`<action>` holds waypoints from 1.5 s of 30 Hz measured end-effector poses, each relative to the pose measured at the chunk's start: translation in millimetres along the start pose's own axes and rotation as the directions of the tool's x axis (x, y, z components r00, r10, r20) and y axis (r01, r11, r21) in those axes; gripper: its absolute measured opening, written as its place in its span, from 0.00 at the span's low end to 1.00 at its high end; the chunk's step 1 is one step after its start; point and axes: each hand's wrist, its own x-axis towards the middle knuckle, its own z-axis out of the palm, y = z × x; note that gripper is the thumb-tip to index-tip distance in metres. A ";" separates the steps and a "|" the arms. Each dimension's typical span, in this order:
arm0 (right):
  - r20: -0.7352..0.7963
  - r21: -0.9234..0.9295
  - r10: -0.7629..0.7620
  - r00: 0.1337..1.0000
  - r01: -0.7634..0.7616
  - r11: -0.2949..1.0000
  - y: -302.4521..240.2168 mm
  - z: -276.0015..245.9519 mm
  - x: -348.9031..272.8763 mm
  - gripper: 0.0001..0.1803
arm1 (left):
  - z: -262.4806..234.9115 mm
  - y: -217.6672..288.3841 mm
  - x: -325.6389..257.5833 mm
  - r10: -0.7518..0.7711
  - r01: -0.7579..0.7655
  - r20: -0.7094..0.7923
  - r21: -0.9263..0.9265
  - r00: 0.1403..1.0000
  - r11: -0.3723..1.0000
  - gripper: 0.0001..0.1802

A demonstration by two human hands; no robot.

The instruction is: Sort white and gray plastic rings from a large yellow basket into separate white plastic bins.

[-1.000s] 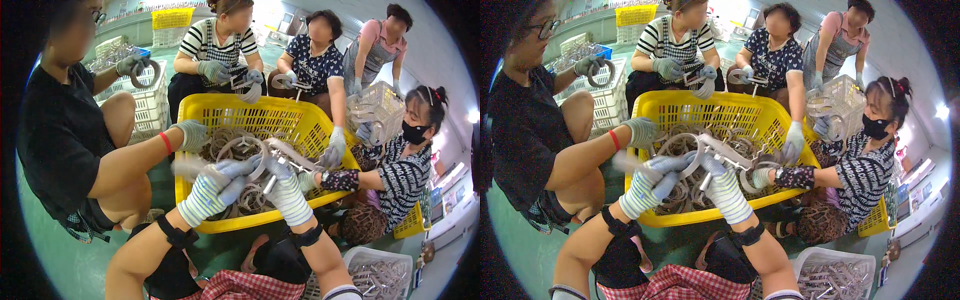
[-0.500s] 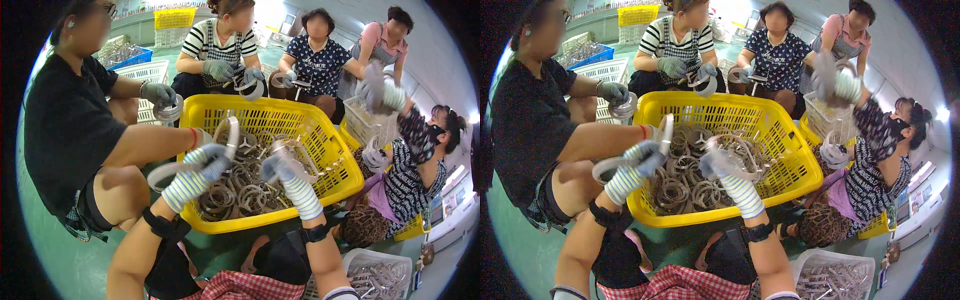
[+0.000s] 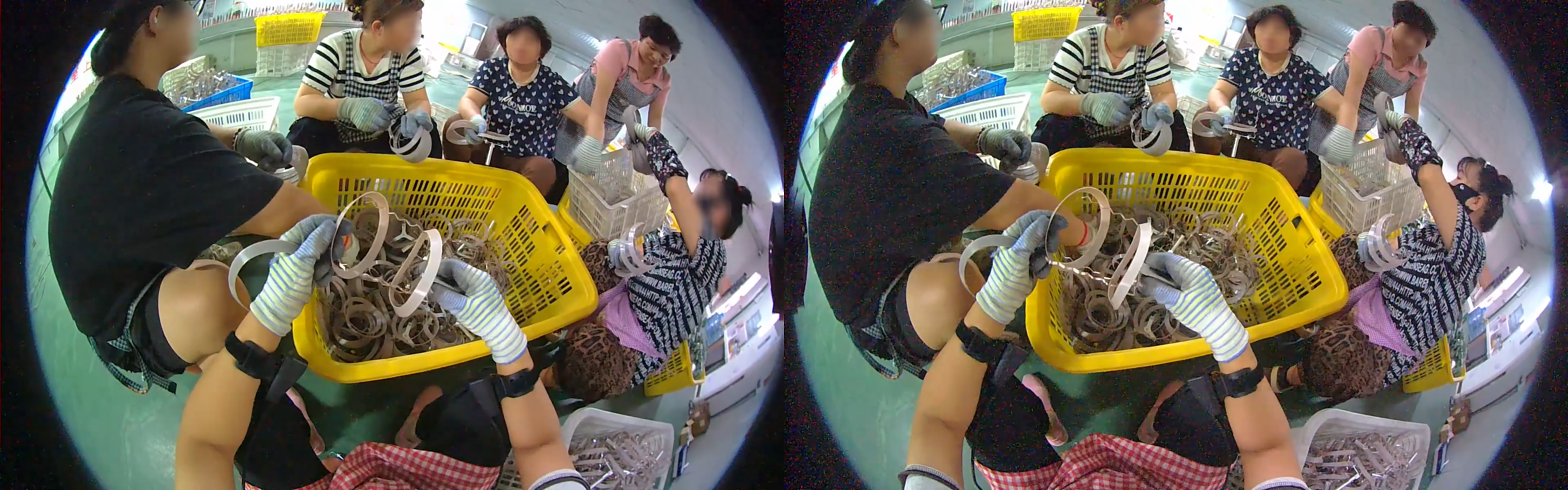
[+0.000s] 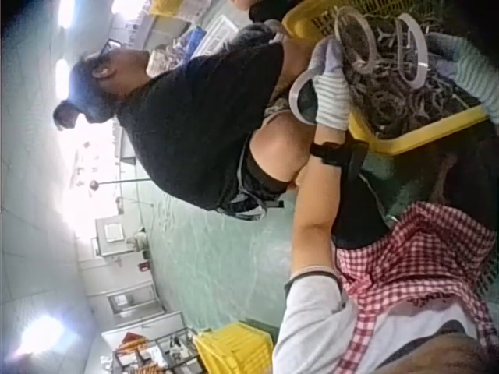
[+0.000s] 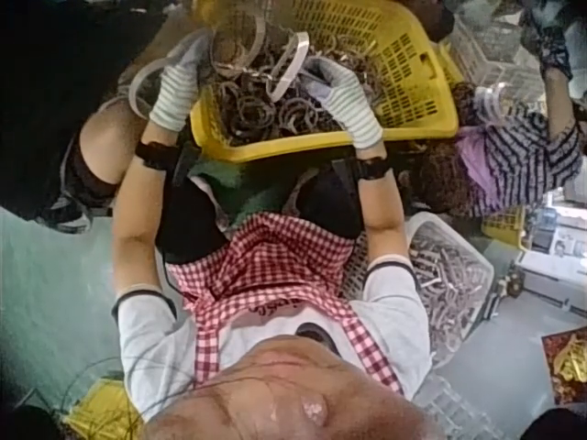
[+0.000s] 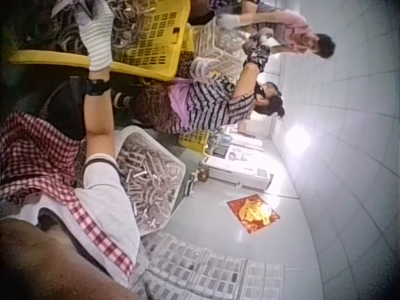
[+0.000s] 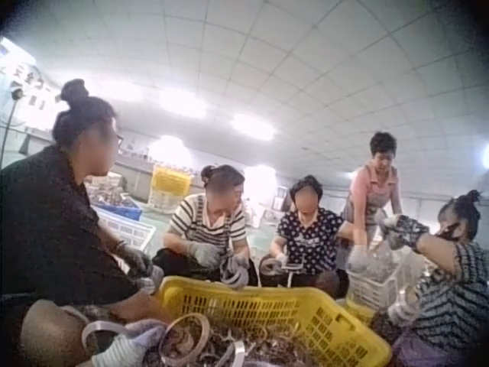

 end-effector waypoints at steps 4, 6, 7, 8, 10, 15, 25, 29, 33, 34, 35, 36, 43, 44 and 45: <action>-0.003 0.163 -0.013 1.000 0.013 0.987 -12.2 5.2 -10.1 0.19 | 4.2 7.9 -8.0 0.022 -0.022 -0.030 0.000 0.999 1.000 0.15; -0.066 0.181 -0.062 0.996 0.074 0.981 -15.8 6.9 -11.1 0.18 | 0.0 5.8 -7.9 0.082 -0.094 -0.091 -0.143 0.992 0.985 0.15; -0.068 0.179 -0.062 0.996 0.073 0.981 -14.4 6.5 -11.2 0.18 | -1.2 5.4 -7.9 0.082 -0.094 -0.089 -0.145 0.993 0.985 0.15; -0.114 0.125 -0.068 0.991 0.082 0.989 -11.4 5.2 -10.0 0.18 | -2.5 5.3 -7.8 0.101 -0.118 -0.126 -0.134 0.987 0.984 0.16; -0.157 0.070 -0.078 0.984 0.090 0.994 -7.4 3.7 -9.9 0.17 | -3.7 3.3 -8.4 0.152 -0.170 -0.171 -0.093 0.973 0.981 0.17; -0.244 -0.045 -0.252 0.936 0.249 0.968 4.8 5.1 -15.0 0.17 | 9.3 17.1 -25.3 0.112 -0.130 -0.243 -0.058 0.963 0.990 0.16; 0.042 -0.622 -0.571 0.820 0.469 0.628 -22.2 11.1 -6.1 0.13 | -1.1 16.8 -27.7 0.097 -0.093 -0.207 0.030 0.973 0.995 0.15; 0.054 -0.603 -0.529 0.847 0.450 0.659 -16.6 9.9 6.6 0.15 | -1.3 28.0 -27.0 0.082 -0.072 -0.045 0.188 0.996 0.980 0.12; -0.033 -0.624 -0.494 0.869 0.368 0.689 -6.2 3.8 15.5 0.16 | 3.4 28.2 -24.7 0.153 -0.162 0.063 0.194 0.986 0.968 0.11; -0.042 -0.656 -0.505 0.862 0.357 0.665 -9.1 1.7 17.7 0.16 | 4.5 28.6 -23.5 0.189 -0.208 0.109 0.197 0.976 0.958 0.11; -0.042 -0.655 -0.503 0.863 0.357 0.666 -12.3 1.4 18.2 0.16 | 5.4 29.3 -22.2 0.187 -0.206 0.109 0.198 0.976 0.958 0.11; -0.052 -0.659 -0.507 0.860 0.352 0.665 -15.8 1.2 18.3 0.16 | 6.3 30.0 -20.9 0.166 -0.188 0.126 0.188 0.978 0.964 0.12; -0.064 -0.698 -0.493 0.868 0.314 0.644 -18.6 -0.6 17.1 0.16 | 6.7 31.6 -19.8 0.148 -0.180 0.141 0.255 0.979 0.950 0.13; -0.065 -0.696 -0.490 0.869 0.312 0.646 -20.1 -0.9 17.0 0.16 | 6.6 30.9 -19.7 0.178 -0.212 0.145 0.268 0.973 0.940 0.13; -0.065 -0.698 -0.504 0.861 0.322 0.640 -21.6 -1.3 17.3 0.16 | 7.9 31.3 -19.4 0.174 -0.208 0.145 0.269 0.974 0.940 0.13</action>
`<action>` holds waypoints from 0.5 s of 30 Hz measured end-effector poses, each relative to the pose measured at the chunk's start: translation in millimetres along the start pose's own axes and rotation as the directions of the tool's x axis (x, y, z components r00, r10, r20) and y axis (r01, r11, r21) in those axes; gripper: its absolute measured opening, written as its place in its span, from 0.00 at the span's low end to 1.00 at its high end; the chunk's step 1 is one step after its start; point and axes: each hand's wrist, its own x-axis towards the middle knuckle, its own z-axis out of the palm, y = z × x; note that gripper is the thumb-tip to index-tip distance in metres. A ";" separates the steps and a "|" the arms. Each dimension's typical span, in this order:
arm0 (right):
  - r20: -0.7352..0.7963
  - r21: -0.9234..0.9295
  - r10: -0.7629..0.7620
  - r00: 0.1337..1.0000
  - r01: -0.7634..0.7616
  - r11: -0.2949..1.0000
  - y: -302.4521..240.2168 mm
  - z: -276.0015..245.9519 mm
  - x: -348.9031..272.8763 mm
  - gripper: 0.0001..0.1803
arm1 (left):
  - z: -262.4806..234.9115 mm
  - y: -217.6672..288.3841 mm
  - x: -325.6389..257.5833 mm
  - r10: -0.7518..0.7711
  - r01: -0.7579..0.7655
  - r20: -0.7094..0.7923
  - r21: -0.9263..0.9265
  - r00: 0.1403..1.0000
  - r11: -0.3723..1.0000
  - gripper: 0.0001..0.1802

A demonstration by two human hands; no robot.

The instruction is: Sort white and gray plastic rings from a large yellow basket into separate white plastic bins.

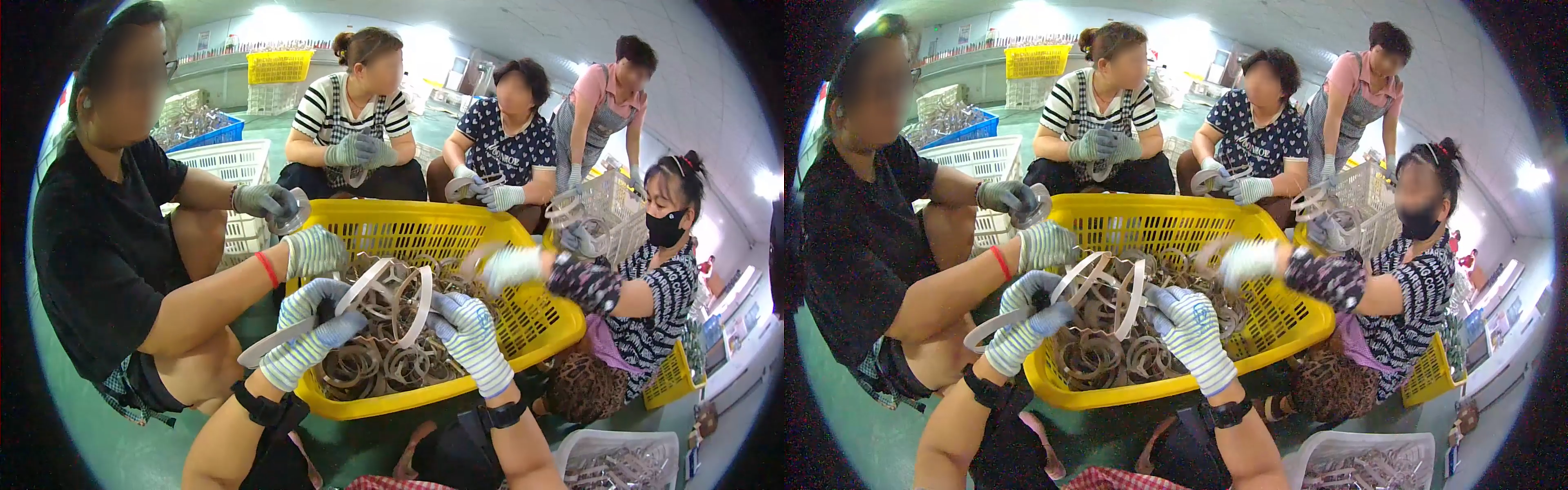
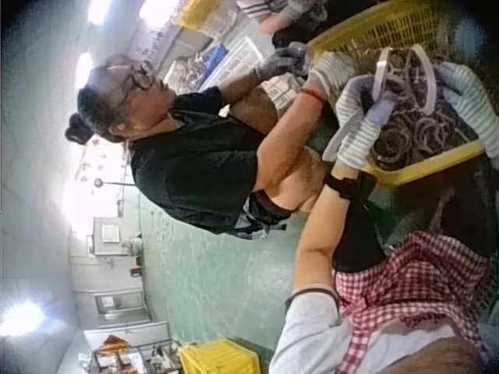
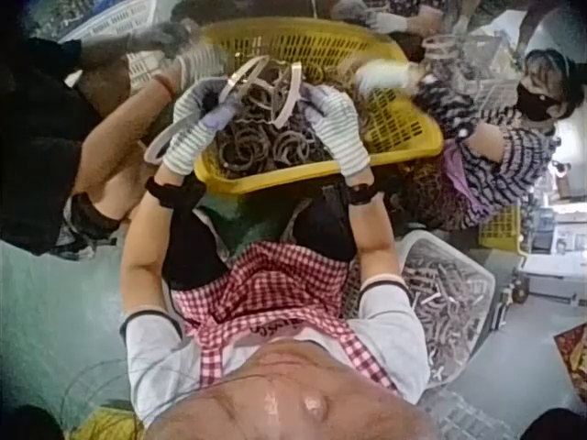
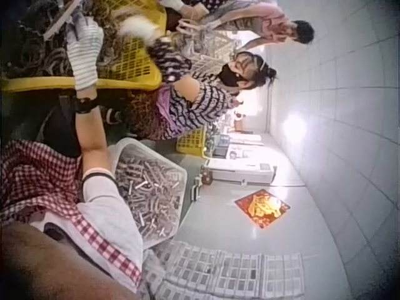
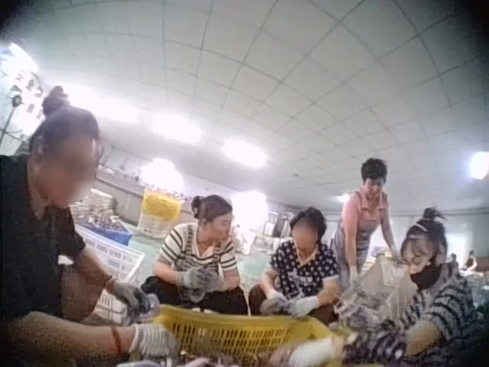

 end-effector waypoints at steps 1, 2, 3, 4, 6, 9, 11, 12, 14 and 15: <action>-0.012 -0.002 -0.010 1.000 0.010 1.000 -0.2 0.0 -0.1 0.16 | 1.6 0.2 0.9 -0.001 0.002 -0.042 0.021 0.999 1.000 0.13; -0.012 -0.001 -0.007 1.000 0.007 1.000 -0.4 0.4 -0.2 0.16 | 3.0 0.2 1.5 0.000 0.004 -0.084 0.042 0.996 0.999 0.13; -0.015 0.020 -0.004 1.000 0.004 1.000 -0.5 1.2 -0.3 0.16 | 4.0 -0.6 1.6 -0.003 0.006 -0.114 0.028 0.994 1.000 0.15; -0.018 0.042 -0.003 1.000 0.003 0.999 -0.2 0.7 -0.2 0.16 | 4.8 1.4 1.5 -0.005 0.008 -0.113 0.029 0.994 1.000 0.15; -0.008 0.062 0.015 1.000 -0.014 0.998 1.9 0.3 -1.8 0.16 | 6.1 6.1 0.6 0.017 -0.013 -0.049 0.080 0.999 0.997 0.18; 0.009 0.091 0.070 0.997 -0.071 0.993 5.0 -1.6 -5.2 0.17 | 8.4 6.4 -0.6 0.135 -0.149 0.067 0.298 0.989 0.943 0.20; -0.014 0.131 0.102 0.995 -0.099 0.986 1.6 -8.3 -4.6 0.18 | 6.3 10.6 -0.4 0.071 -0.093 0.080 0.310 0.994 0.946 0.20; -0.012 0.132 0.101 0.995 -0.099 0.986 3.3 -9.8 -5.5 0.18 | 5.2 13.8 0.6 0.009 -0.039 0.093 0.322 0.996 0.946 0.21; 0.012 0.170 0.119 0.993 -0.120 0.978 10.0 -10.9 -8.9 0.18 | 4.0 20.7 2.9 -0.086 0.048 0.122 0.284 0.989 0.958 0.22; 0.012 0.202 0.128 0.992 -0.128 0.971 10.6 -11.3 -10.9 0.18 | 1.8 18.8 3.6 -0.055 0.006 0.142 0.326 0.988 0.945 0.21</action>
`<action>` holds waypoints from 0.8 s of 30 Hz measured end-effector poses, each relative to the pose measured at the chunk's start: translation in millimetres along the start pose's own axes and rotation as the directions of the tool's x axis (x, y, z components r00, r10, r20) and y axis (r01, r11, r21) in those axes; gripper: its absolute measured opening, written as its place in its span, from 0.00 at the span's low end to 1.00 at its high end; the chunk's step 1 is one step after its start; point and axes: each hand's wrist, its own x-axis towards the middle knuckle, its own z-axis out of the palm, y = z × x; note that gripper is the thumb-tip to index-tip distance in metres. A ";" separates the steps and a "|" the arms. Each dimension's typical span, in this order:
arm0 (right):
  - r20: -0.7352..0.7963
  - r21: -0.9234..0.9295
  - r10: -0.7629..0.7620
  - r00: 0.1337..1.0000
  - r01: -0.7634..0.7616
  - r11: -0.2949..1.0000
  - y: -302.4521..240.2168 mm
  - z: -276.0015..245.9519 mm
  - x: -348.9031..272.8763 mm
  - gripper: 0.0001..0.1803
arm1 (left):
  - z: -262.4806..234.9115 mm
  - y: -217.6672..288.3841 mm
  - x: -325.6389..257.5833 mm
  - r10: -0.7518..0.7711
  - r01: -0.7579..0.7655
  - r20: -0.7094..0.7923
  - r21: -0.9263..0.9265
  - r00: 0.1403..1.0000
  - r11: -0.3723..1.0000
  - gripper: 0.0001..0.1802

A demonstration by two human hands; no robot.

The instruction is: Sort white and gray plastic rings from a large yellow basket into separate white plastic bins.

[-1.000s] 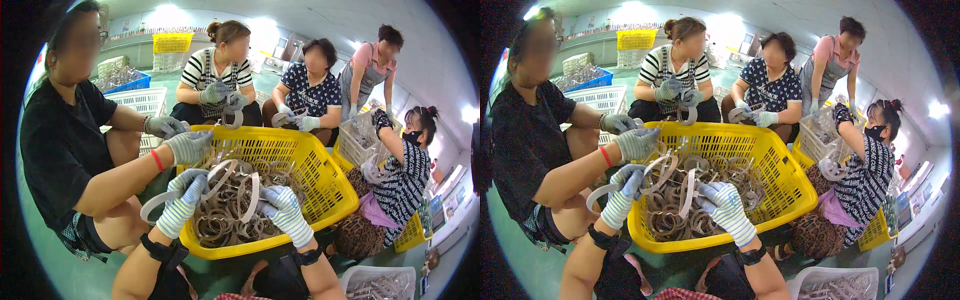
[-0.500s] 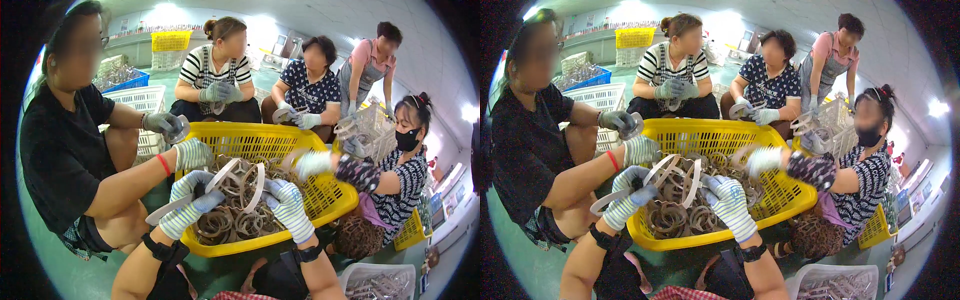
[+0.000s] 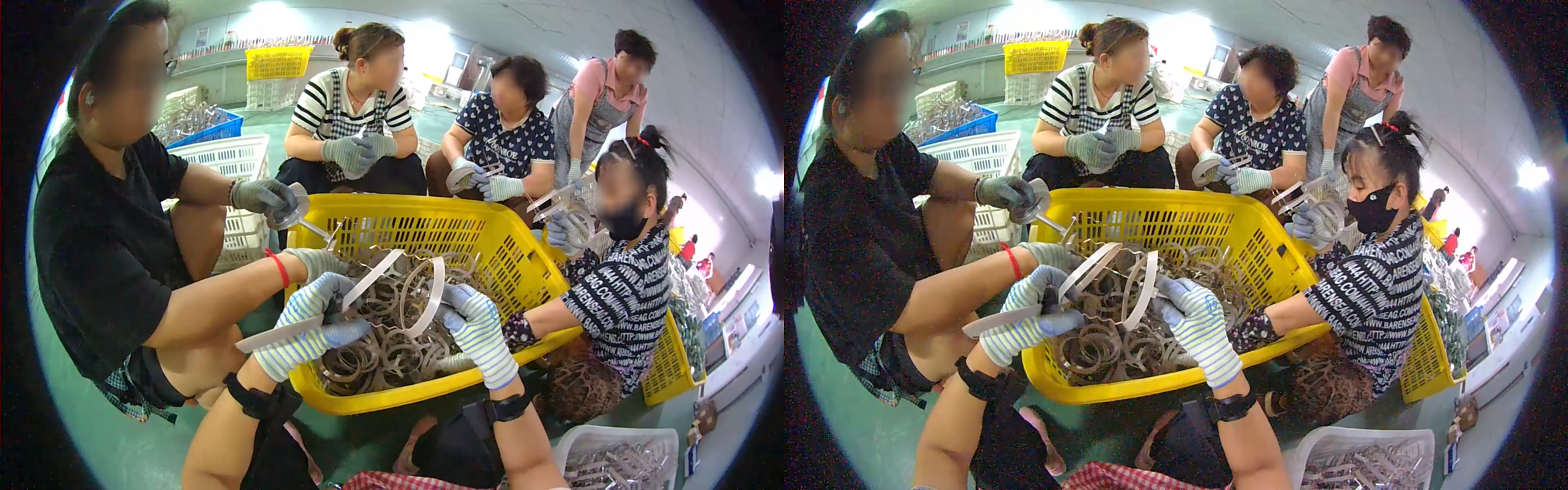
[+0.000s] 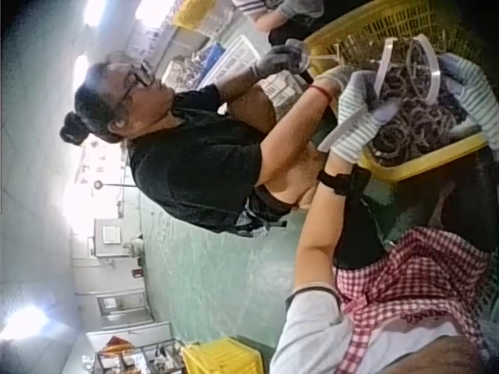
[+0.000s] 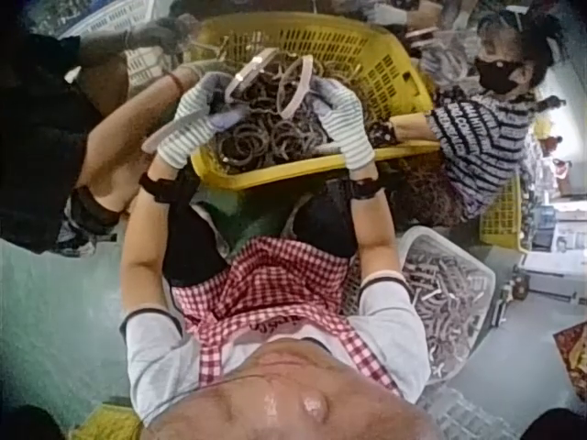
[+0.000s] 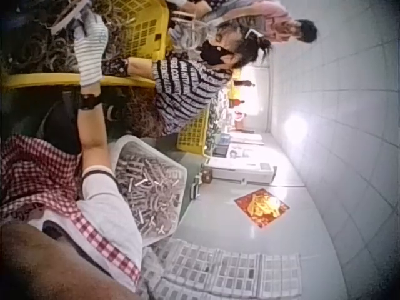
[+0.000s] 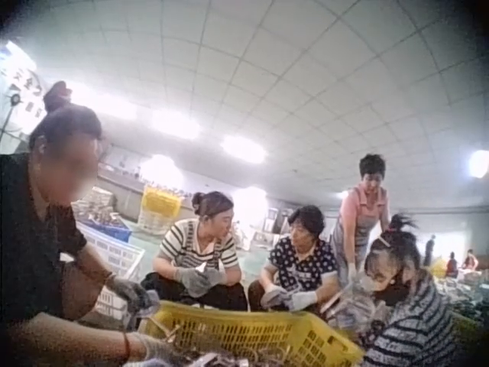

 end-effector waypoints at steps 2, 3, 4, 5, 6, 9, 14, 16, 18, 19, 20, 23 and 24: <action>0.012 0.025 0.009 1.000 -0.009 1.000 -0.8 -1.2 -0.8 0.18 | -3.6 -3.0 -0.1 0.039 -0.040 0.012 0.050 0.999 0.998 0.20; 0.024 0.050 0.019 1.000 -0.020 0.999 -1.5 -2.5 -1.3 0.18 | -4.1 -3.8 -0.1 0.087 -0.085 -0.011 0.131 0.996 0.988 0.19; -0.001 0.063 0.002 1.000 -0.002 0.998 -4.4 -4.4 -1.0 0.18 | -2.2 -4.2 1.0 0.140 -0.131 -0.029 0.207 0.990 0.970 0.19; -0.026 0.074 -0.013 1.000 0.015 0.997 -8.2 -3.2 0.2 0.18 | -1.8 -6.0 -0.1 0.225 -0.191 -0.094 0.280 0.970 0.941 0.16; -0.040 0.110 -0.005 0.999 0.009 0.994 -7.5 0.5 0.6 0.17 | -0.8 -5.2 -1.7 0.178 -0.135 -0.150 0.257 0.973 0.957 0.15; -0.097 0.043 0.044 0.994 -0.040 0.998 -8.2 6.5 0.2 0.18 | 16.6 -8.0 -1.3 0.157 -0.116 -0.258 0.167 0.953 0.979 0.12; -0.137 -0.051 0.130 0.982 -0.138 0.989 -9.7 15.0 -1.6 0.19 | 27.6 3.5 -3.2 0.105 -0.120 -0.265 -0.042 0.958 0.992 0.21; -0.141 -0.018 0.154 0.978 -0.158 0.987 -4.0 19.5 -5.2 0.20 | 32.8 -1.9 -3.1 0.301 -0.288 -0.098 0.127 0.949 0.949 0.25; -0.123 0.101 0.214 0.969 -0.202 0.974 8.9 24.0 -11.9 0.21 | 36.5 0.0 -2.3 0.344 -0.321 -0.125 0.170 0.931 0.932 0.27; -0.094 0.196 0.224 0.970 -0.203 0.959 7.6 24.2 -10.1 0.21 | 35.3 -0.3 -4.2 0.231 -0.217 -0.139 0.106 0.963 0.970 0.28; -0.053 0.315 0.294 0.954 -0.264 0.912 3.4 23.1 -8.6 0.21 | 34.2 1.0 -4.3 0.169 -0.170 -0.186 0.006 0.968 0.985 0.27; 0.041 0.595 0.377 0.925 -0.326 0.735 1.0 23.9 -5.5 0.24 | 27.3 -8.5 -1.1 0.022 -0.058 -0.256 -0.134 0.966 0.989 0.27; 0.107 0.621 0.419 0.902 -0.390 0.680 -1.8 21.6 -7.0 0.23 | 24.1 -12.4 0.1 0.031 -0.053 -0.237 -0.090 0.971 0.994 0.27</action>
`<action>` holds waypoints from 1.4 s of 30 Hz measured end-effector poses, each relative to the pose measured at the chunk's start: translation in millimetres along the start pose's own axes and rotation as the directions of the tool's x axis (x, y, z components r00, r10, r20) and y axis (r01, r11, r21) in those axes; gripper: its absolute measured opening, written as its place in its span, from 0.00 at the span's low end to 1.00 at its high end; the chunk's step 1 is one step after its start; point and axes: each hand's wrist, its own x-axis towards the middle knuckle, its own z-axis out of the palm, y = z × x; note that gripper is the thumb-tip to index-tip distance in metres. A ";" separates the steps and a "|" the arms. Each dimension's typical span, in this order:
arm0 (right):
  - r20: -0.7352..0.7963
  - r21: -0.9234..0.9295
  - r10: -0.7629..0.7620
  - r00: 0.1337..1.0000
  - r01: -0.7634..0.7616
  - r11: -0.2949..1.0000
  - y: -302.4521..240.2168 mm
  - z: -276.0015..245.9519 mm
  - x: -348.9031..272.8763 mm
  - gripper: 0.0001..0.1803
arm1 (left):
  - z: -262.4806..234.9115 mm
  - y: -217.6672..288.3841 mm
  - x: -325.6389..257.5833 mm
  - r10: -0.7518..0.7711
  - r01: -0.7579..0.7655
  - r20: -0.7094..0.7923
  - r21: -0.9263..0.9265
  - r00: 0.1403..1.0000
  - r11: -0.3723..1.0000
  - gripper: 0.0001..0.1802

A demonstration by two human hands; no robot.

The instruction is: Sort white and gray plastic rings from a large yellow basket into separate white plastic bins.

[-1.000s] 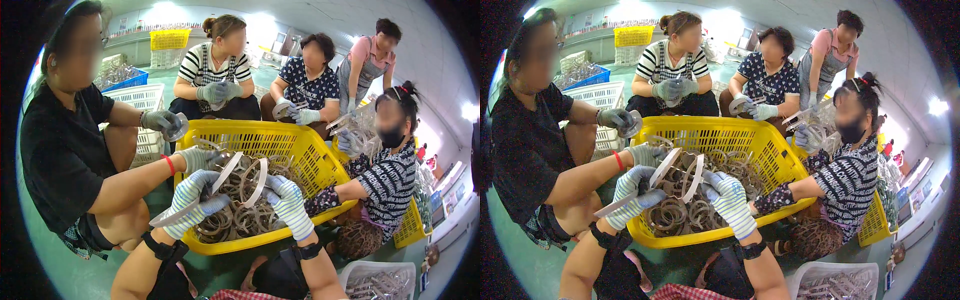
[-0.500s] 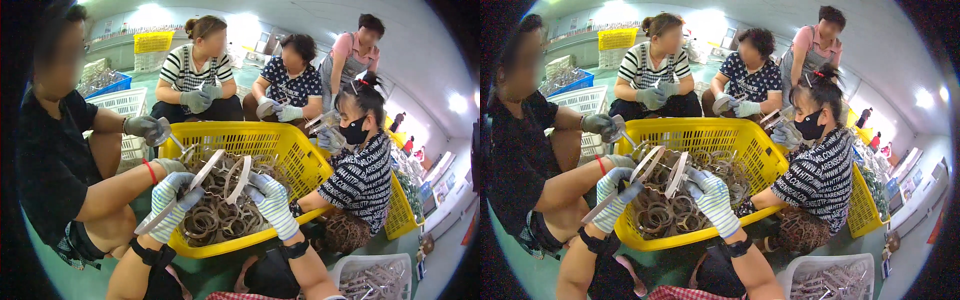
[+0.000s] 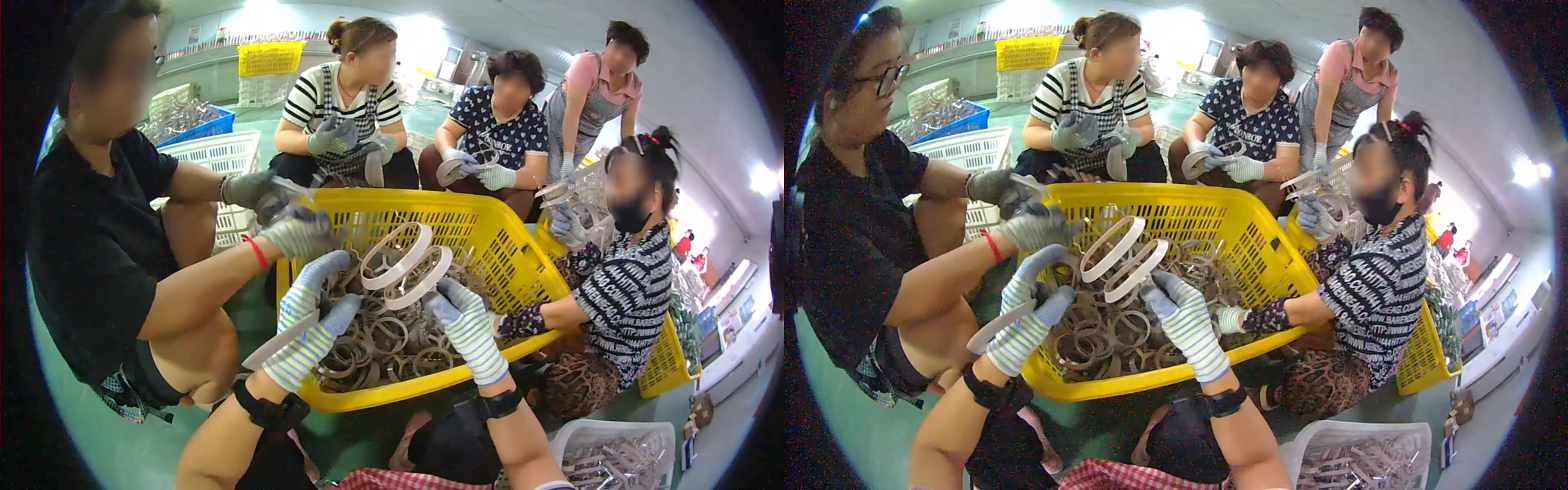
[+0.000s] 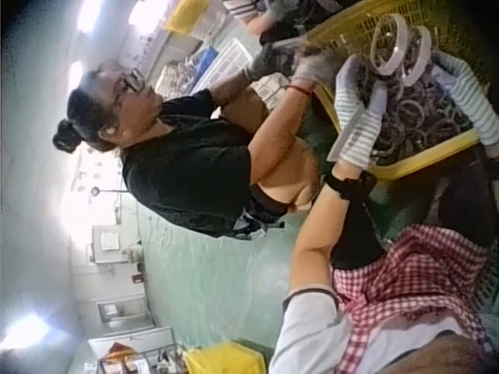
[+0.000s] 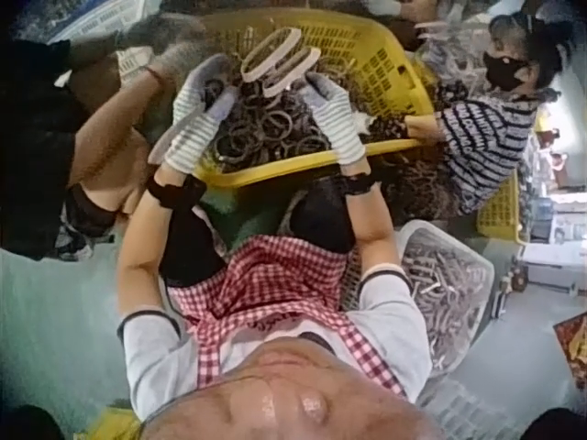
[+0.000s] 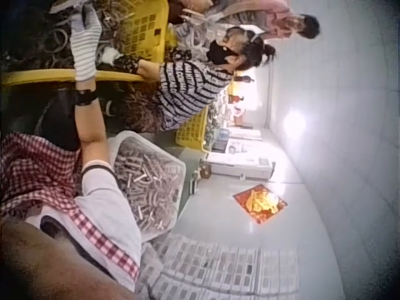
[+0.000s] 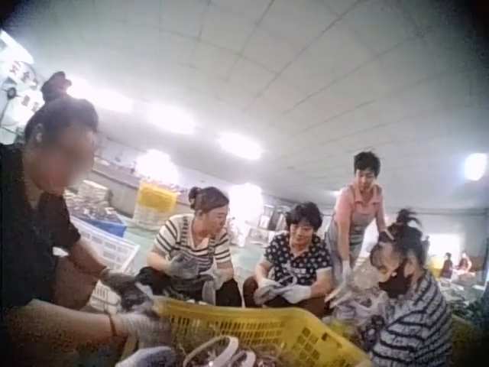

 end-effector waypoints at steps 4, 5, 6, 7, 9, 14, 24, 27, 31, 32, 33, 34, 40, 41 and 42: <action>0.094 0.109 0.173 0.980 -0.183 0.977 -5.2 0.3 -0.2 0.19 | -1.4 -23.3 7.0 0.190 -0.192 0.032 0.084 0.981 0.978 0.29; 0.092 0.110 0.177 0.980 -0.187 0.976 -7.9 0.3 0.1 0.19 | -0.7 -24.4 8.0 0.193 -0.196 0.049 0.088 0.980 0.977 0.28; 0.093 0.099 0.201 0.975 -0.210 0.973 -13.0 0.9 0.7 0.18 | 0.5 -26.9 9.6 0.189 -0.193 0.052 0.086 0.981 0.977 0.28; 0.095 0.091 0.224 0.970 -0.232 0.968 -15.1 2.7 1.3 0.18 | 0.4 -30.2 11.1 0.253 -0.248 -0.010 0.161 0.967 0.955 0.28; 0.101 0.142 0.220 0.970 -0.233 0.962 -10.8 4.2 2.8 0.17 | -1.0 -30.0 12.6 0.316 -0.293 -0.065 0.239 0.946 0.926 0.28; 0.116 0.252 0.281 0.953 -0.302 0.919 -9.5 6.5 1.8 0.17 | 2.8 -22.0 11.5 0.085 -0.081 0.073 -0.057 0.994 0.995 0.21; 0.136 0.216 0.197 0.971 -0.223 0.951 -6.0 8.0 -2.0 0.15 | 8.6 -13.8 5.0 0.011 -0.008 0.104 -0.029 0.995 1.000 0.14; 0.106 0.103 0.205 0.973 -0.216 0.971 -10.1 11.4 0.4 0.17 | 9.5 -14.0 0.2 0.006 -0.002 0.032 -0.105 0.999 0.994 0.17; 0.135 0.271 0.274 0.952 -0.302 0.914 -9.1 3.3 -5.2 0.19 | 3.7 -12.0 5.9 -0.035 0.013 -0.130 -0.165 0.991 0.986 0.24; 0.153 0.279 0.282 0.947 -0.315 0.907 -10.8 3.1 -6.5 0.19 | 3.0 -14.5 6.2 -0.051 0.033 -0.090 -0.200 0.995 0.979 0.24; 0.161 0.280 0.281 0.946 -0.317 0.906 -11.6 3.2 -7.8 0.19 | 2.8 -18.3 6.2 -0.067 0.053 -0.050 -0.234 0.997 0.971 0.24; 0.177 0.291 0.297 0.938 -0.338 0.895 -11.4 2.7 -9.3 0.19 | 4.6 -22.4 6.4 -0.054 0.048 -0.022 -0.216 0.998 0.975 0.25; 0.189 0.369 0.337 0.922 -0.385 0.846 -7.7 6.2 -10.3 0.17 | 9.7 -11.9 3.0 -0.084 0.086 0.019 -0.199 0.996 0.976 0.18; 0.207 0.409 0.333 0.920 -0.391 0.825 -6.9 6.3 -10.2 0.17 | 10.1 -9.3 2.9 -0.085 0.087 0.019 -0.199 0.996 0.976 0.18; 0.224 0.447 0.329 0.918 -0.396 0.802 -6.0 6.2 -10.1 0.18 | 9.9 -5.4 2.5 -0.092 0.093 0.019 -0.162 0.996 0.982 0.17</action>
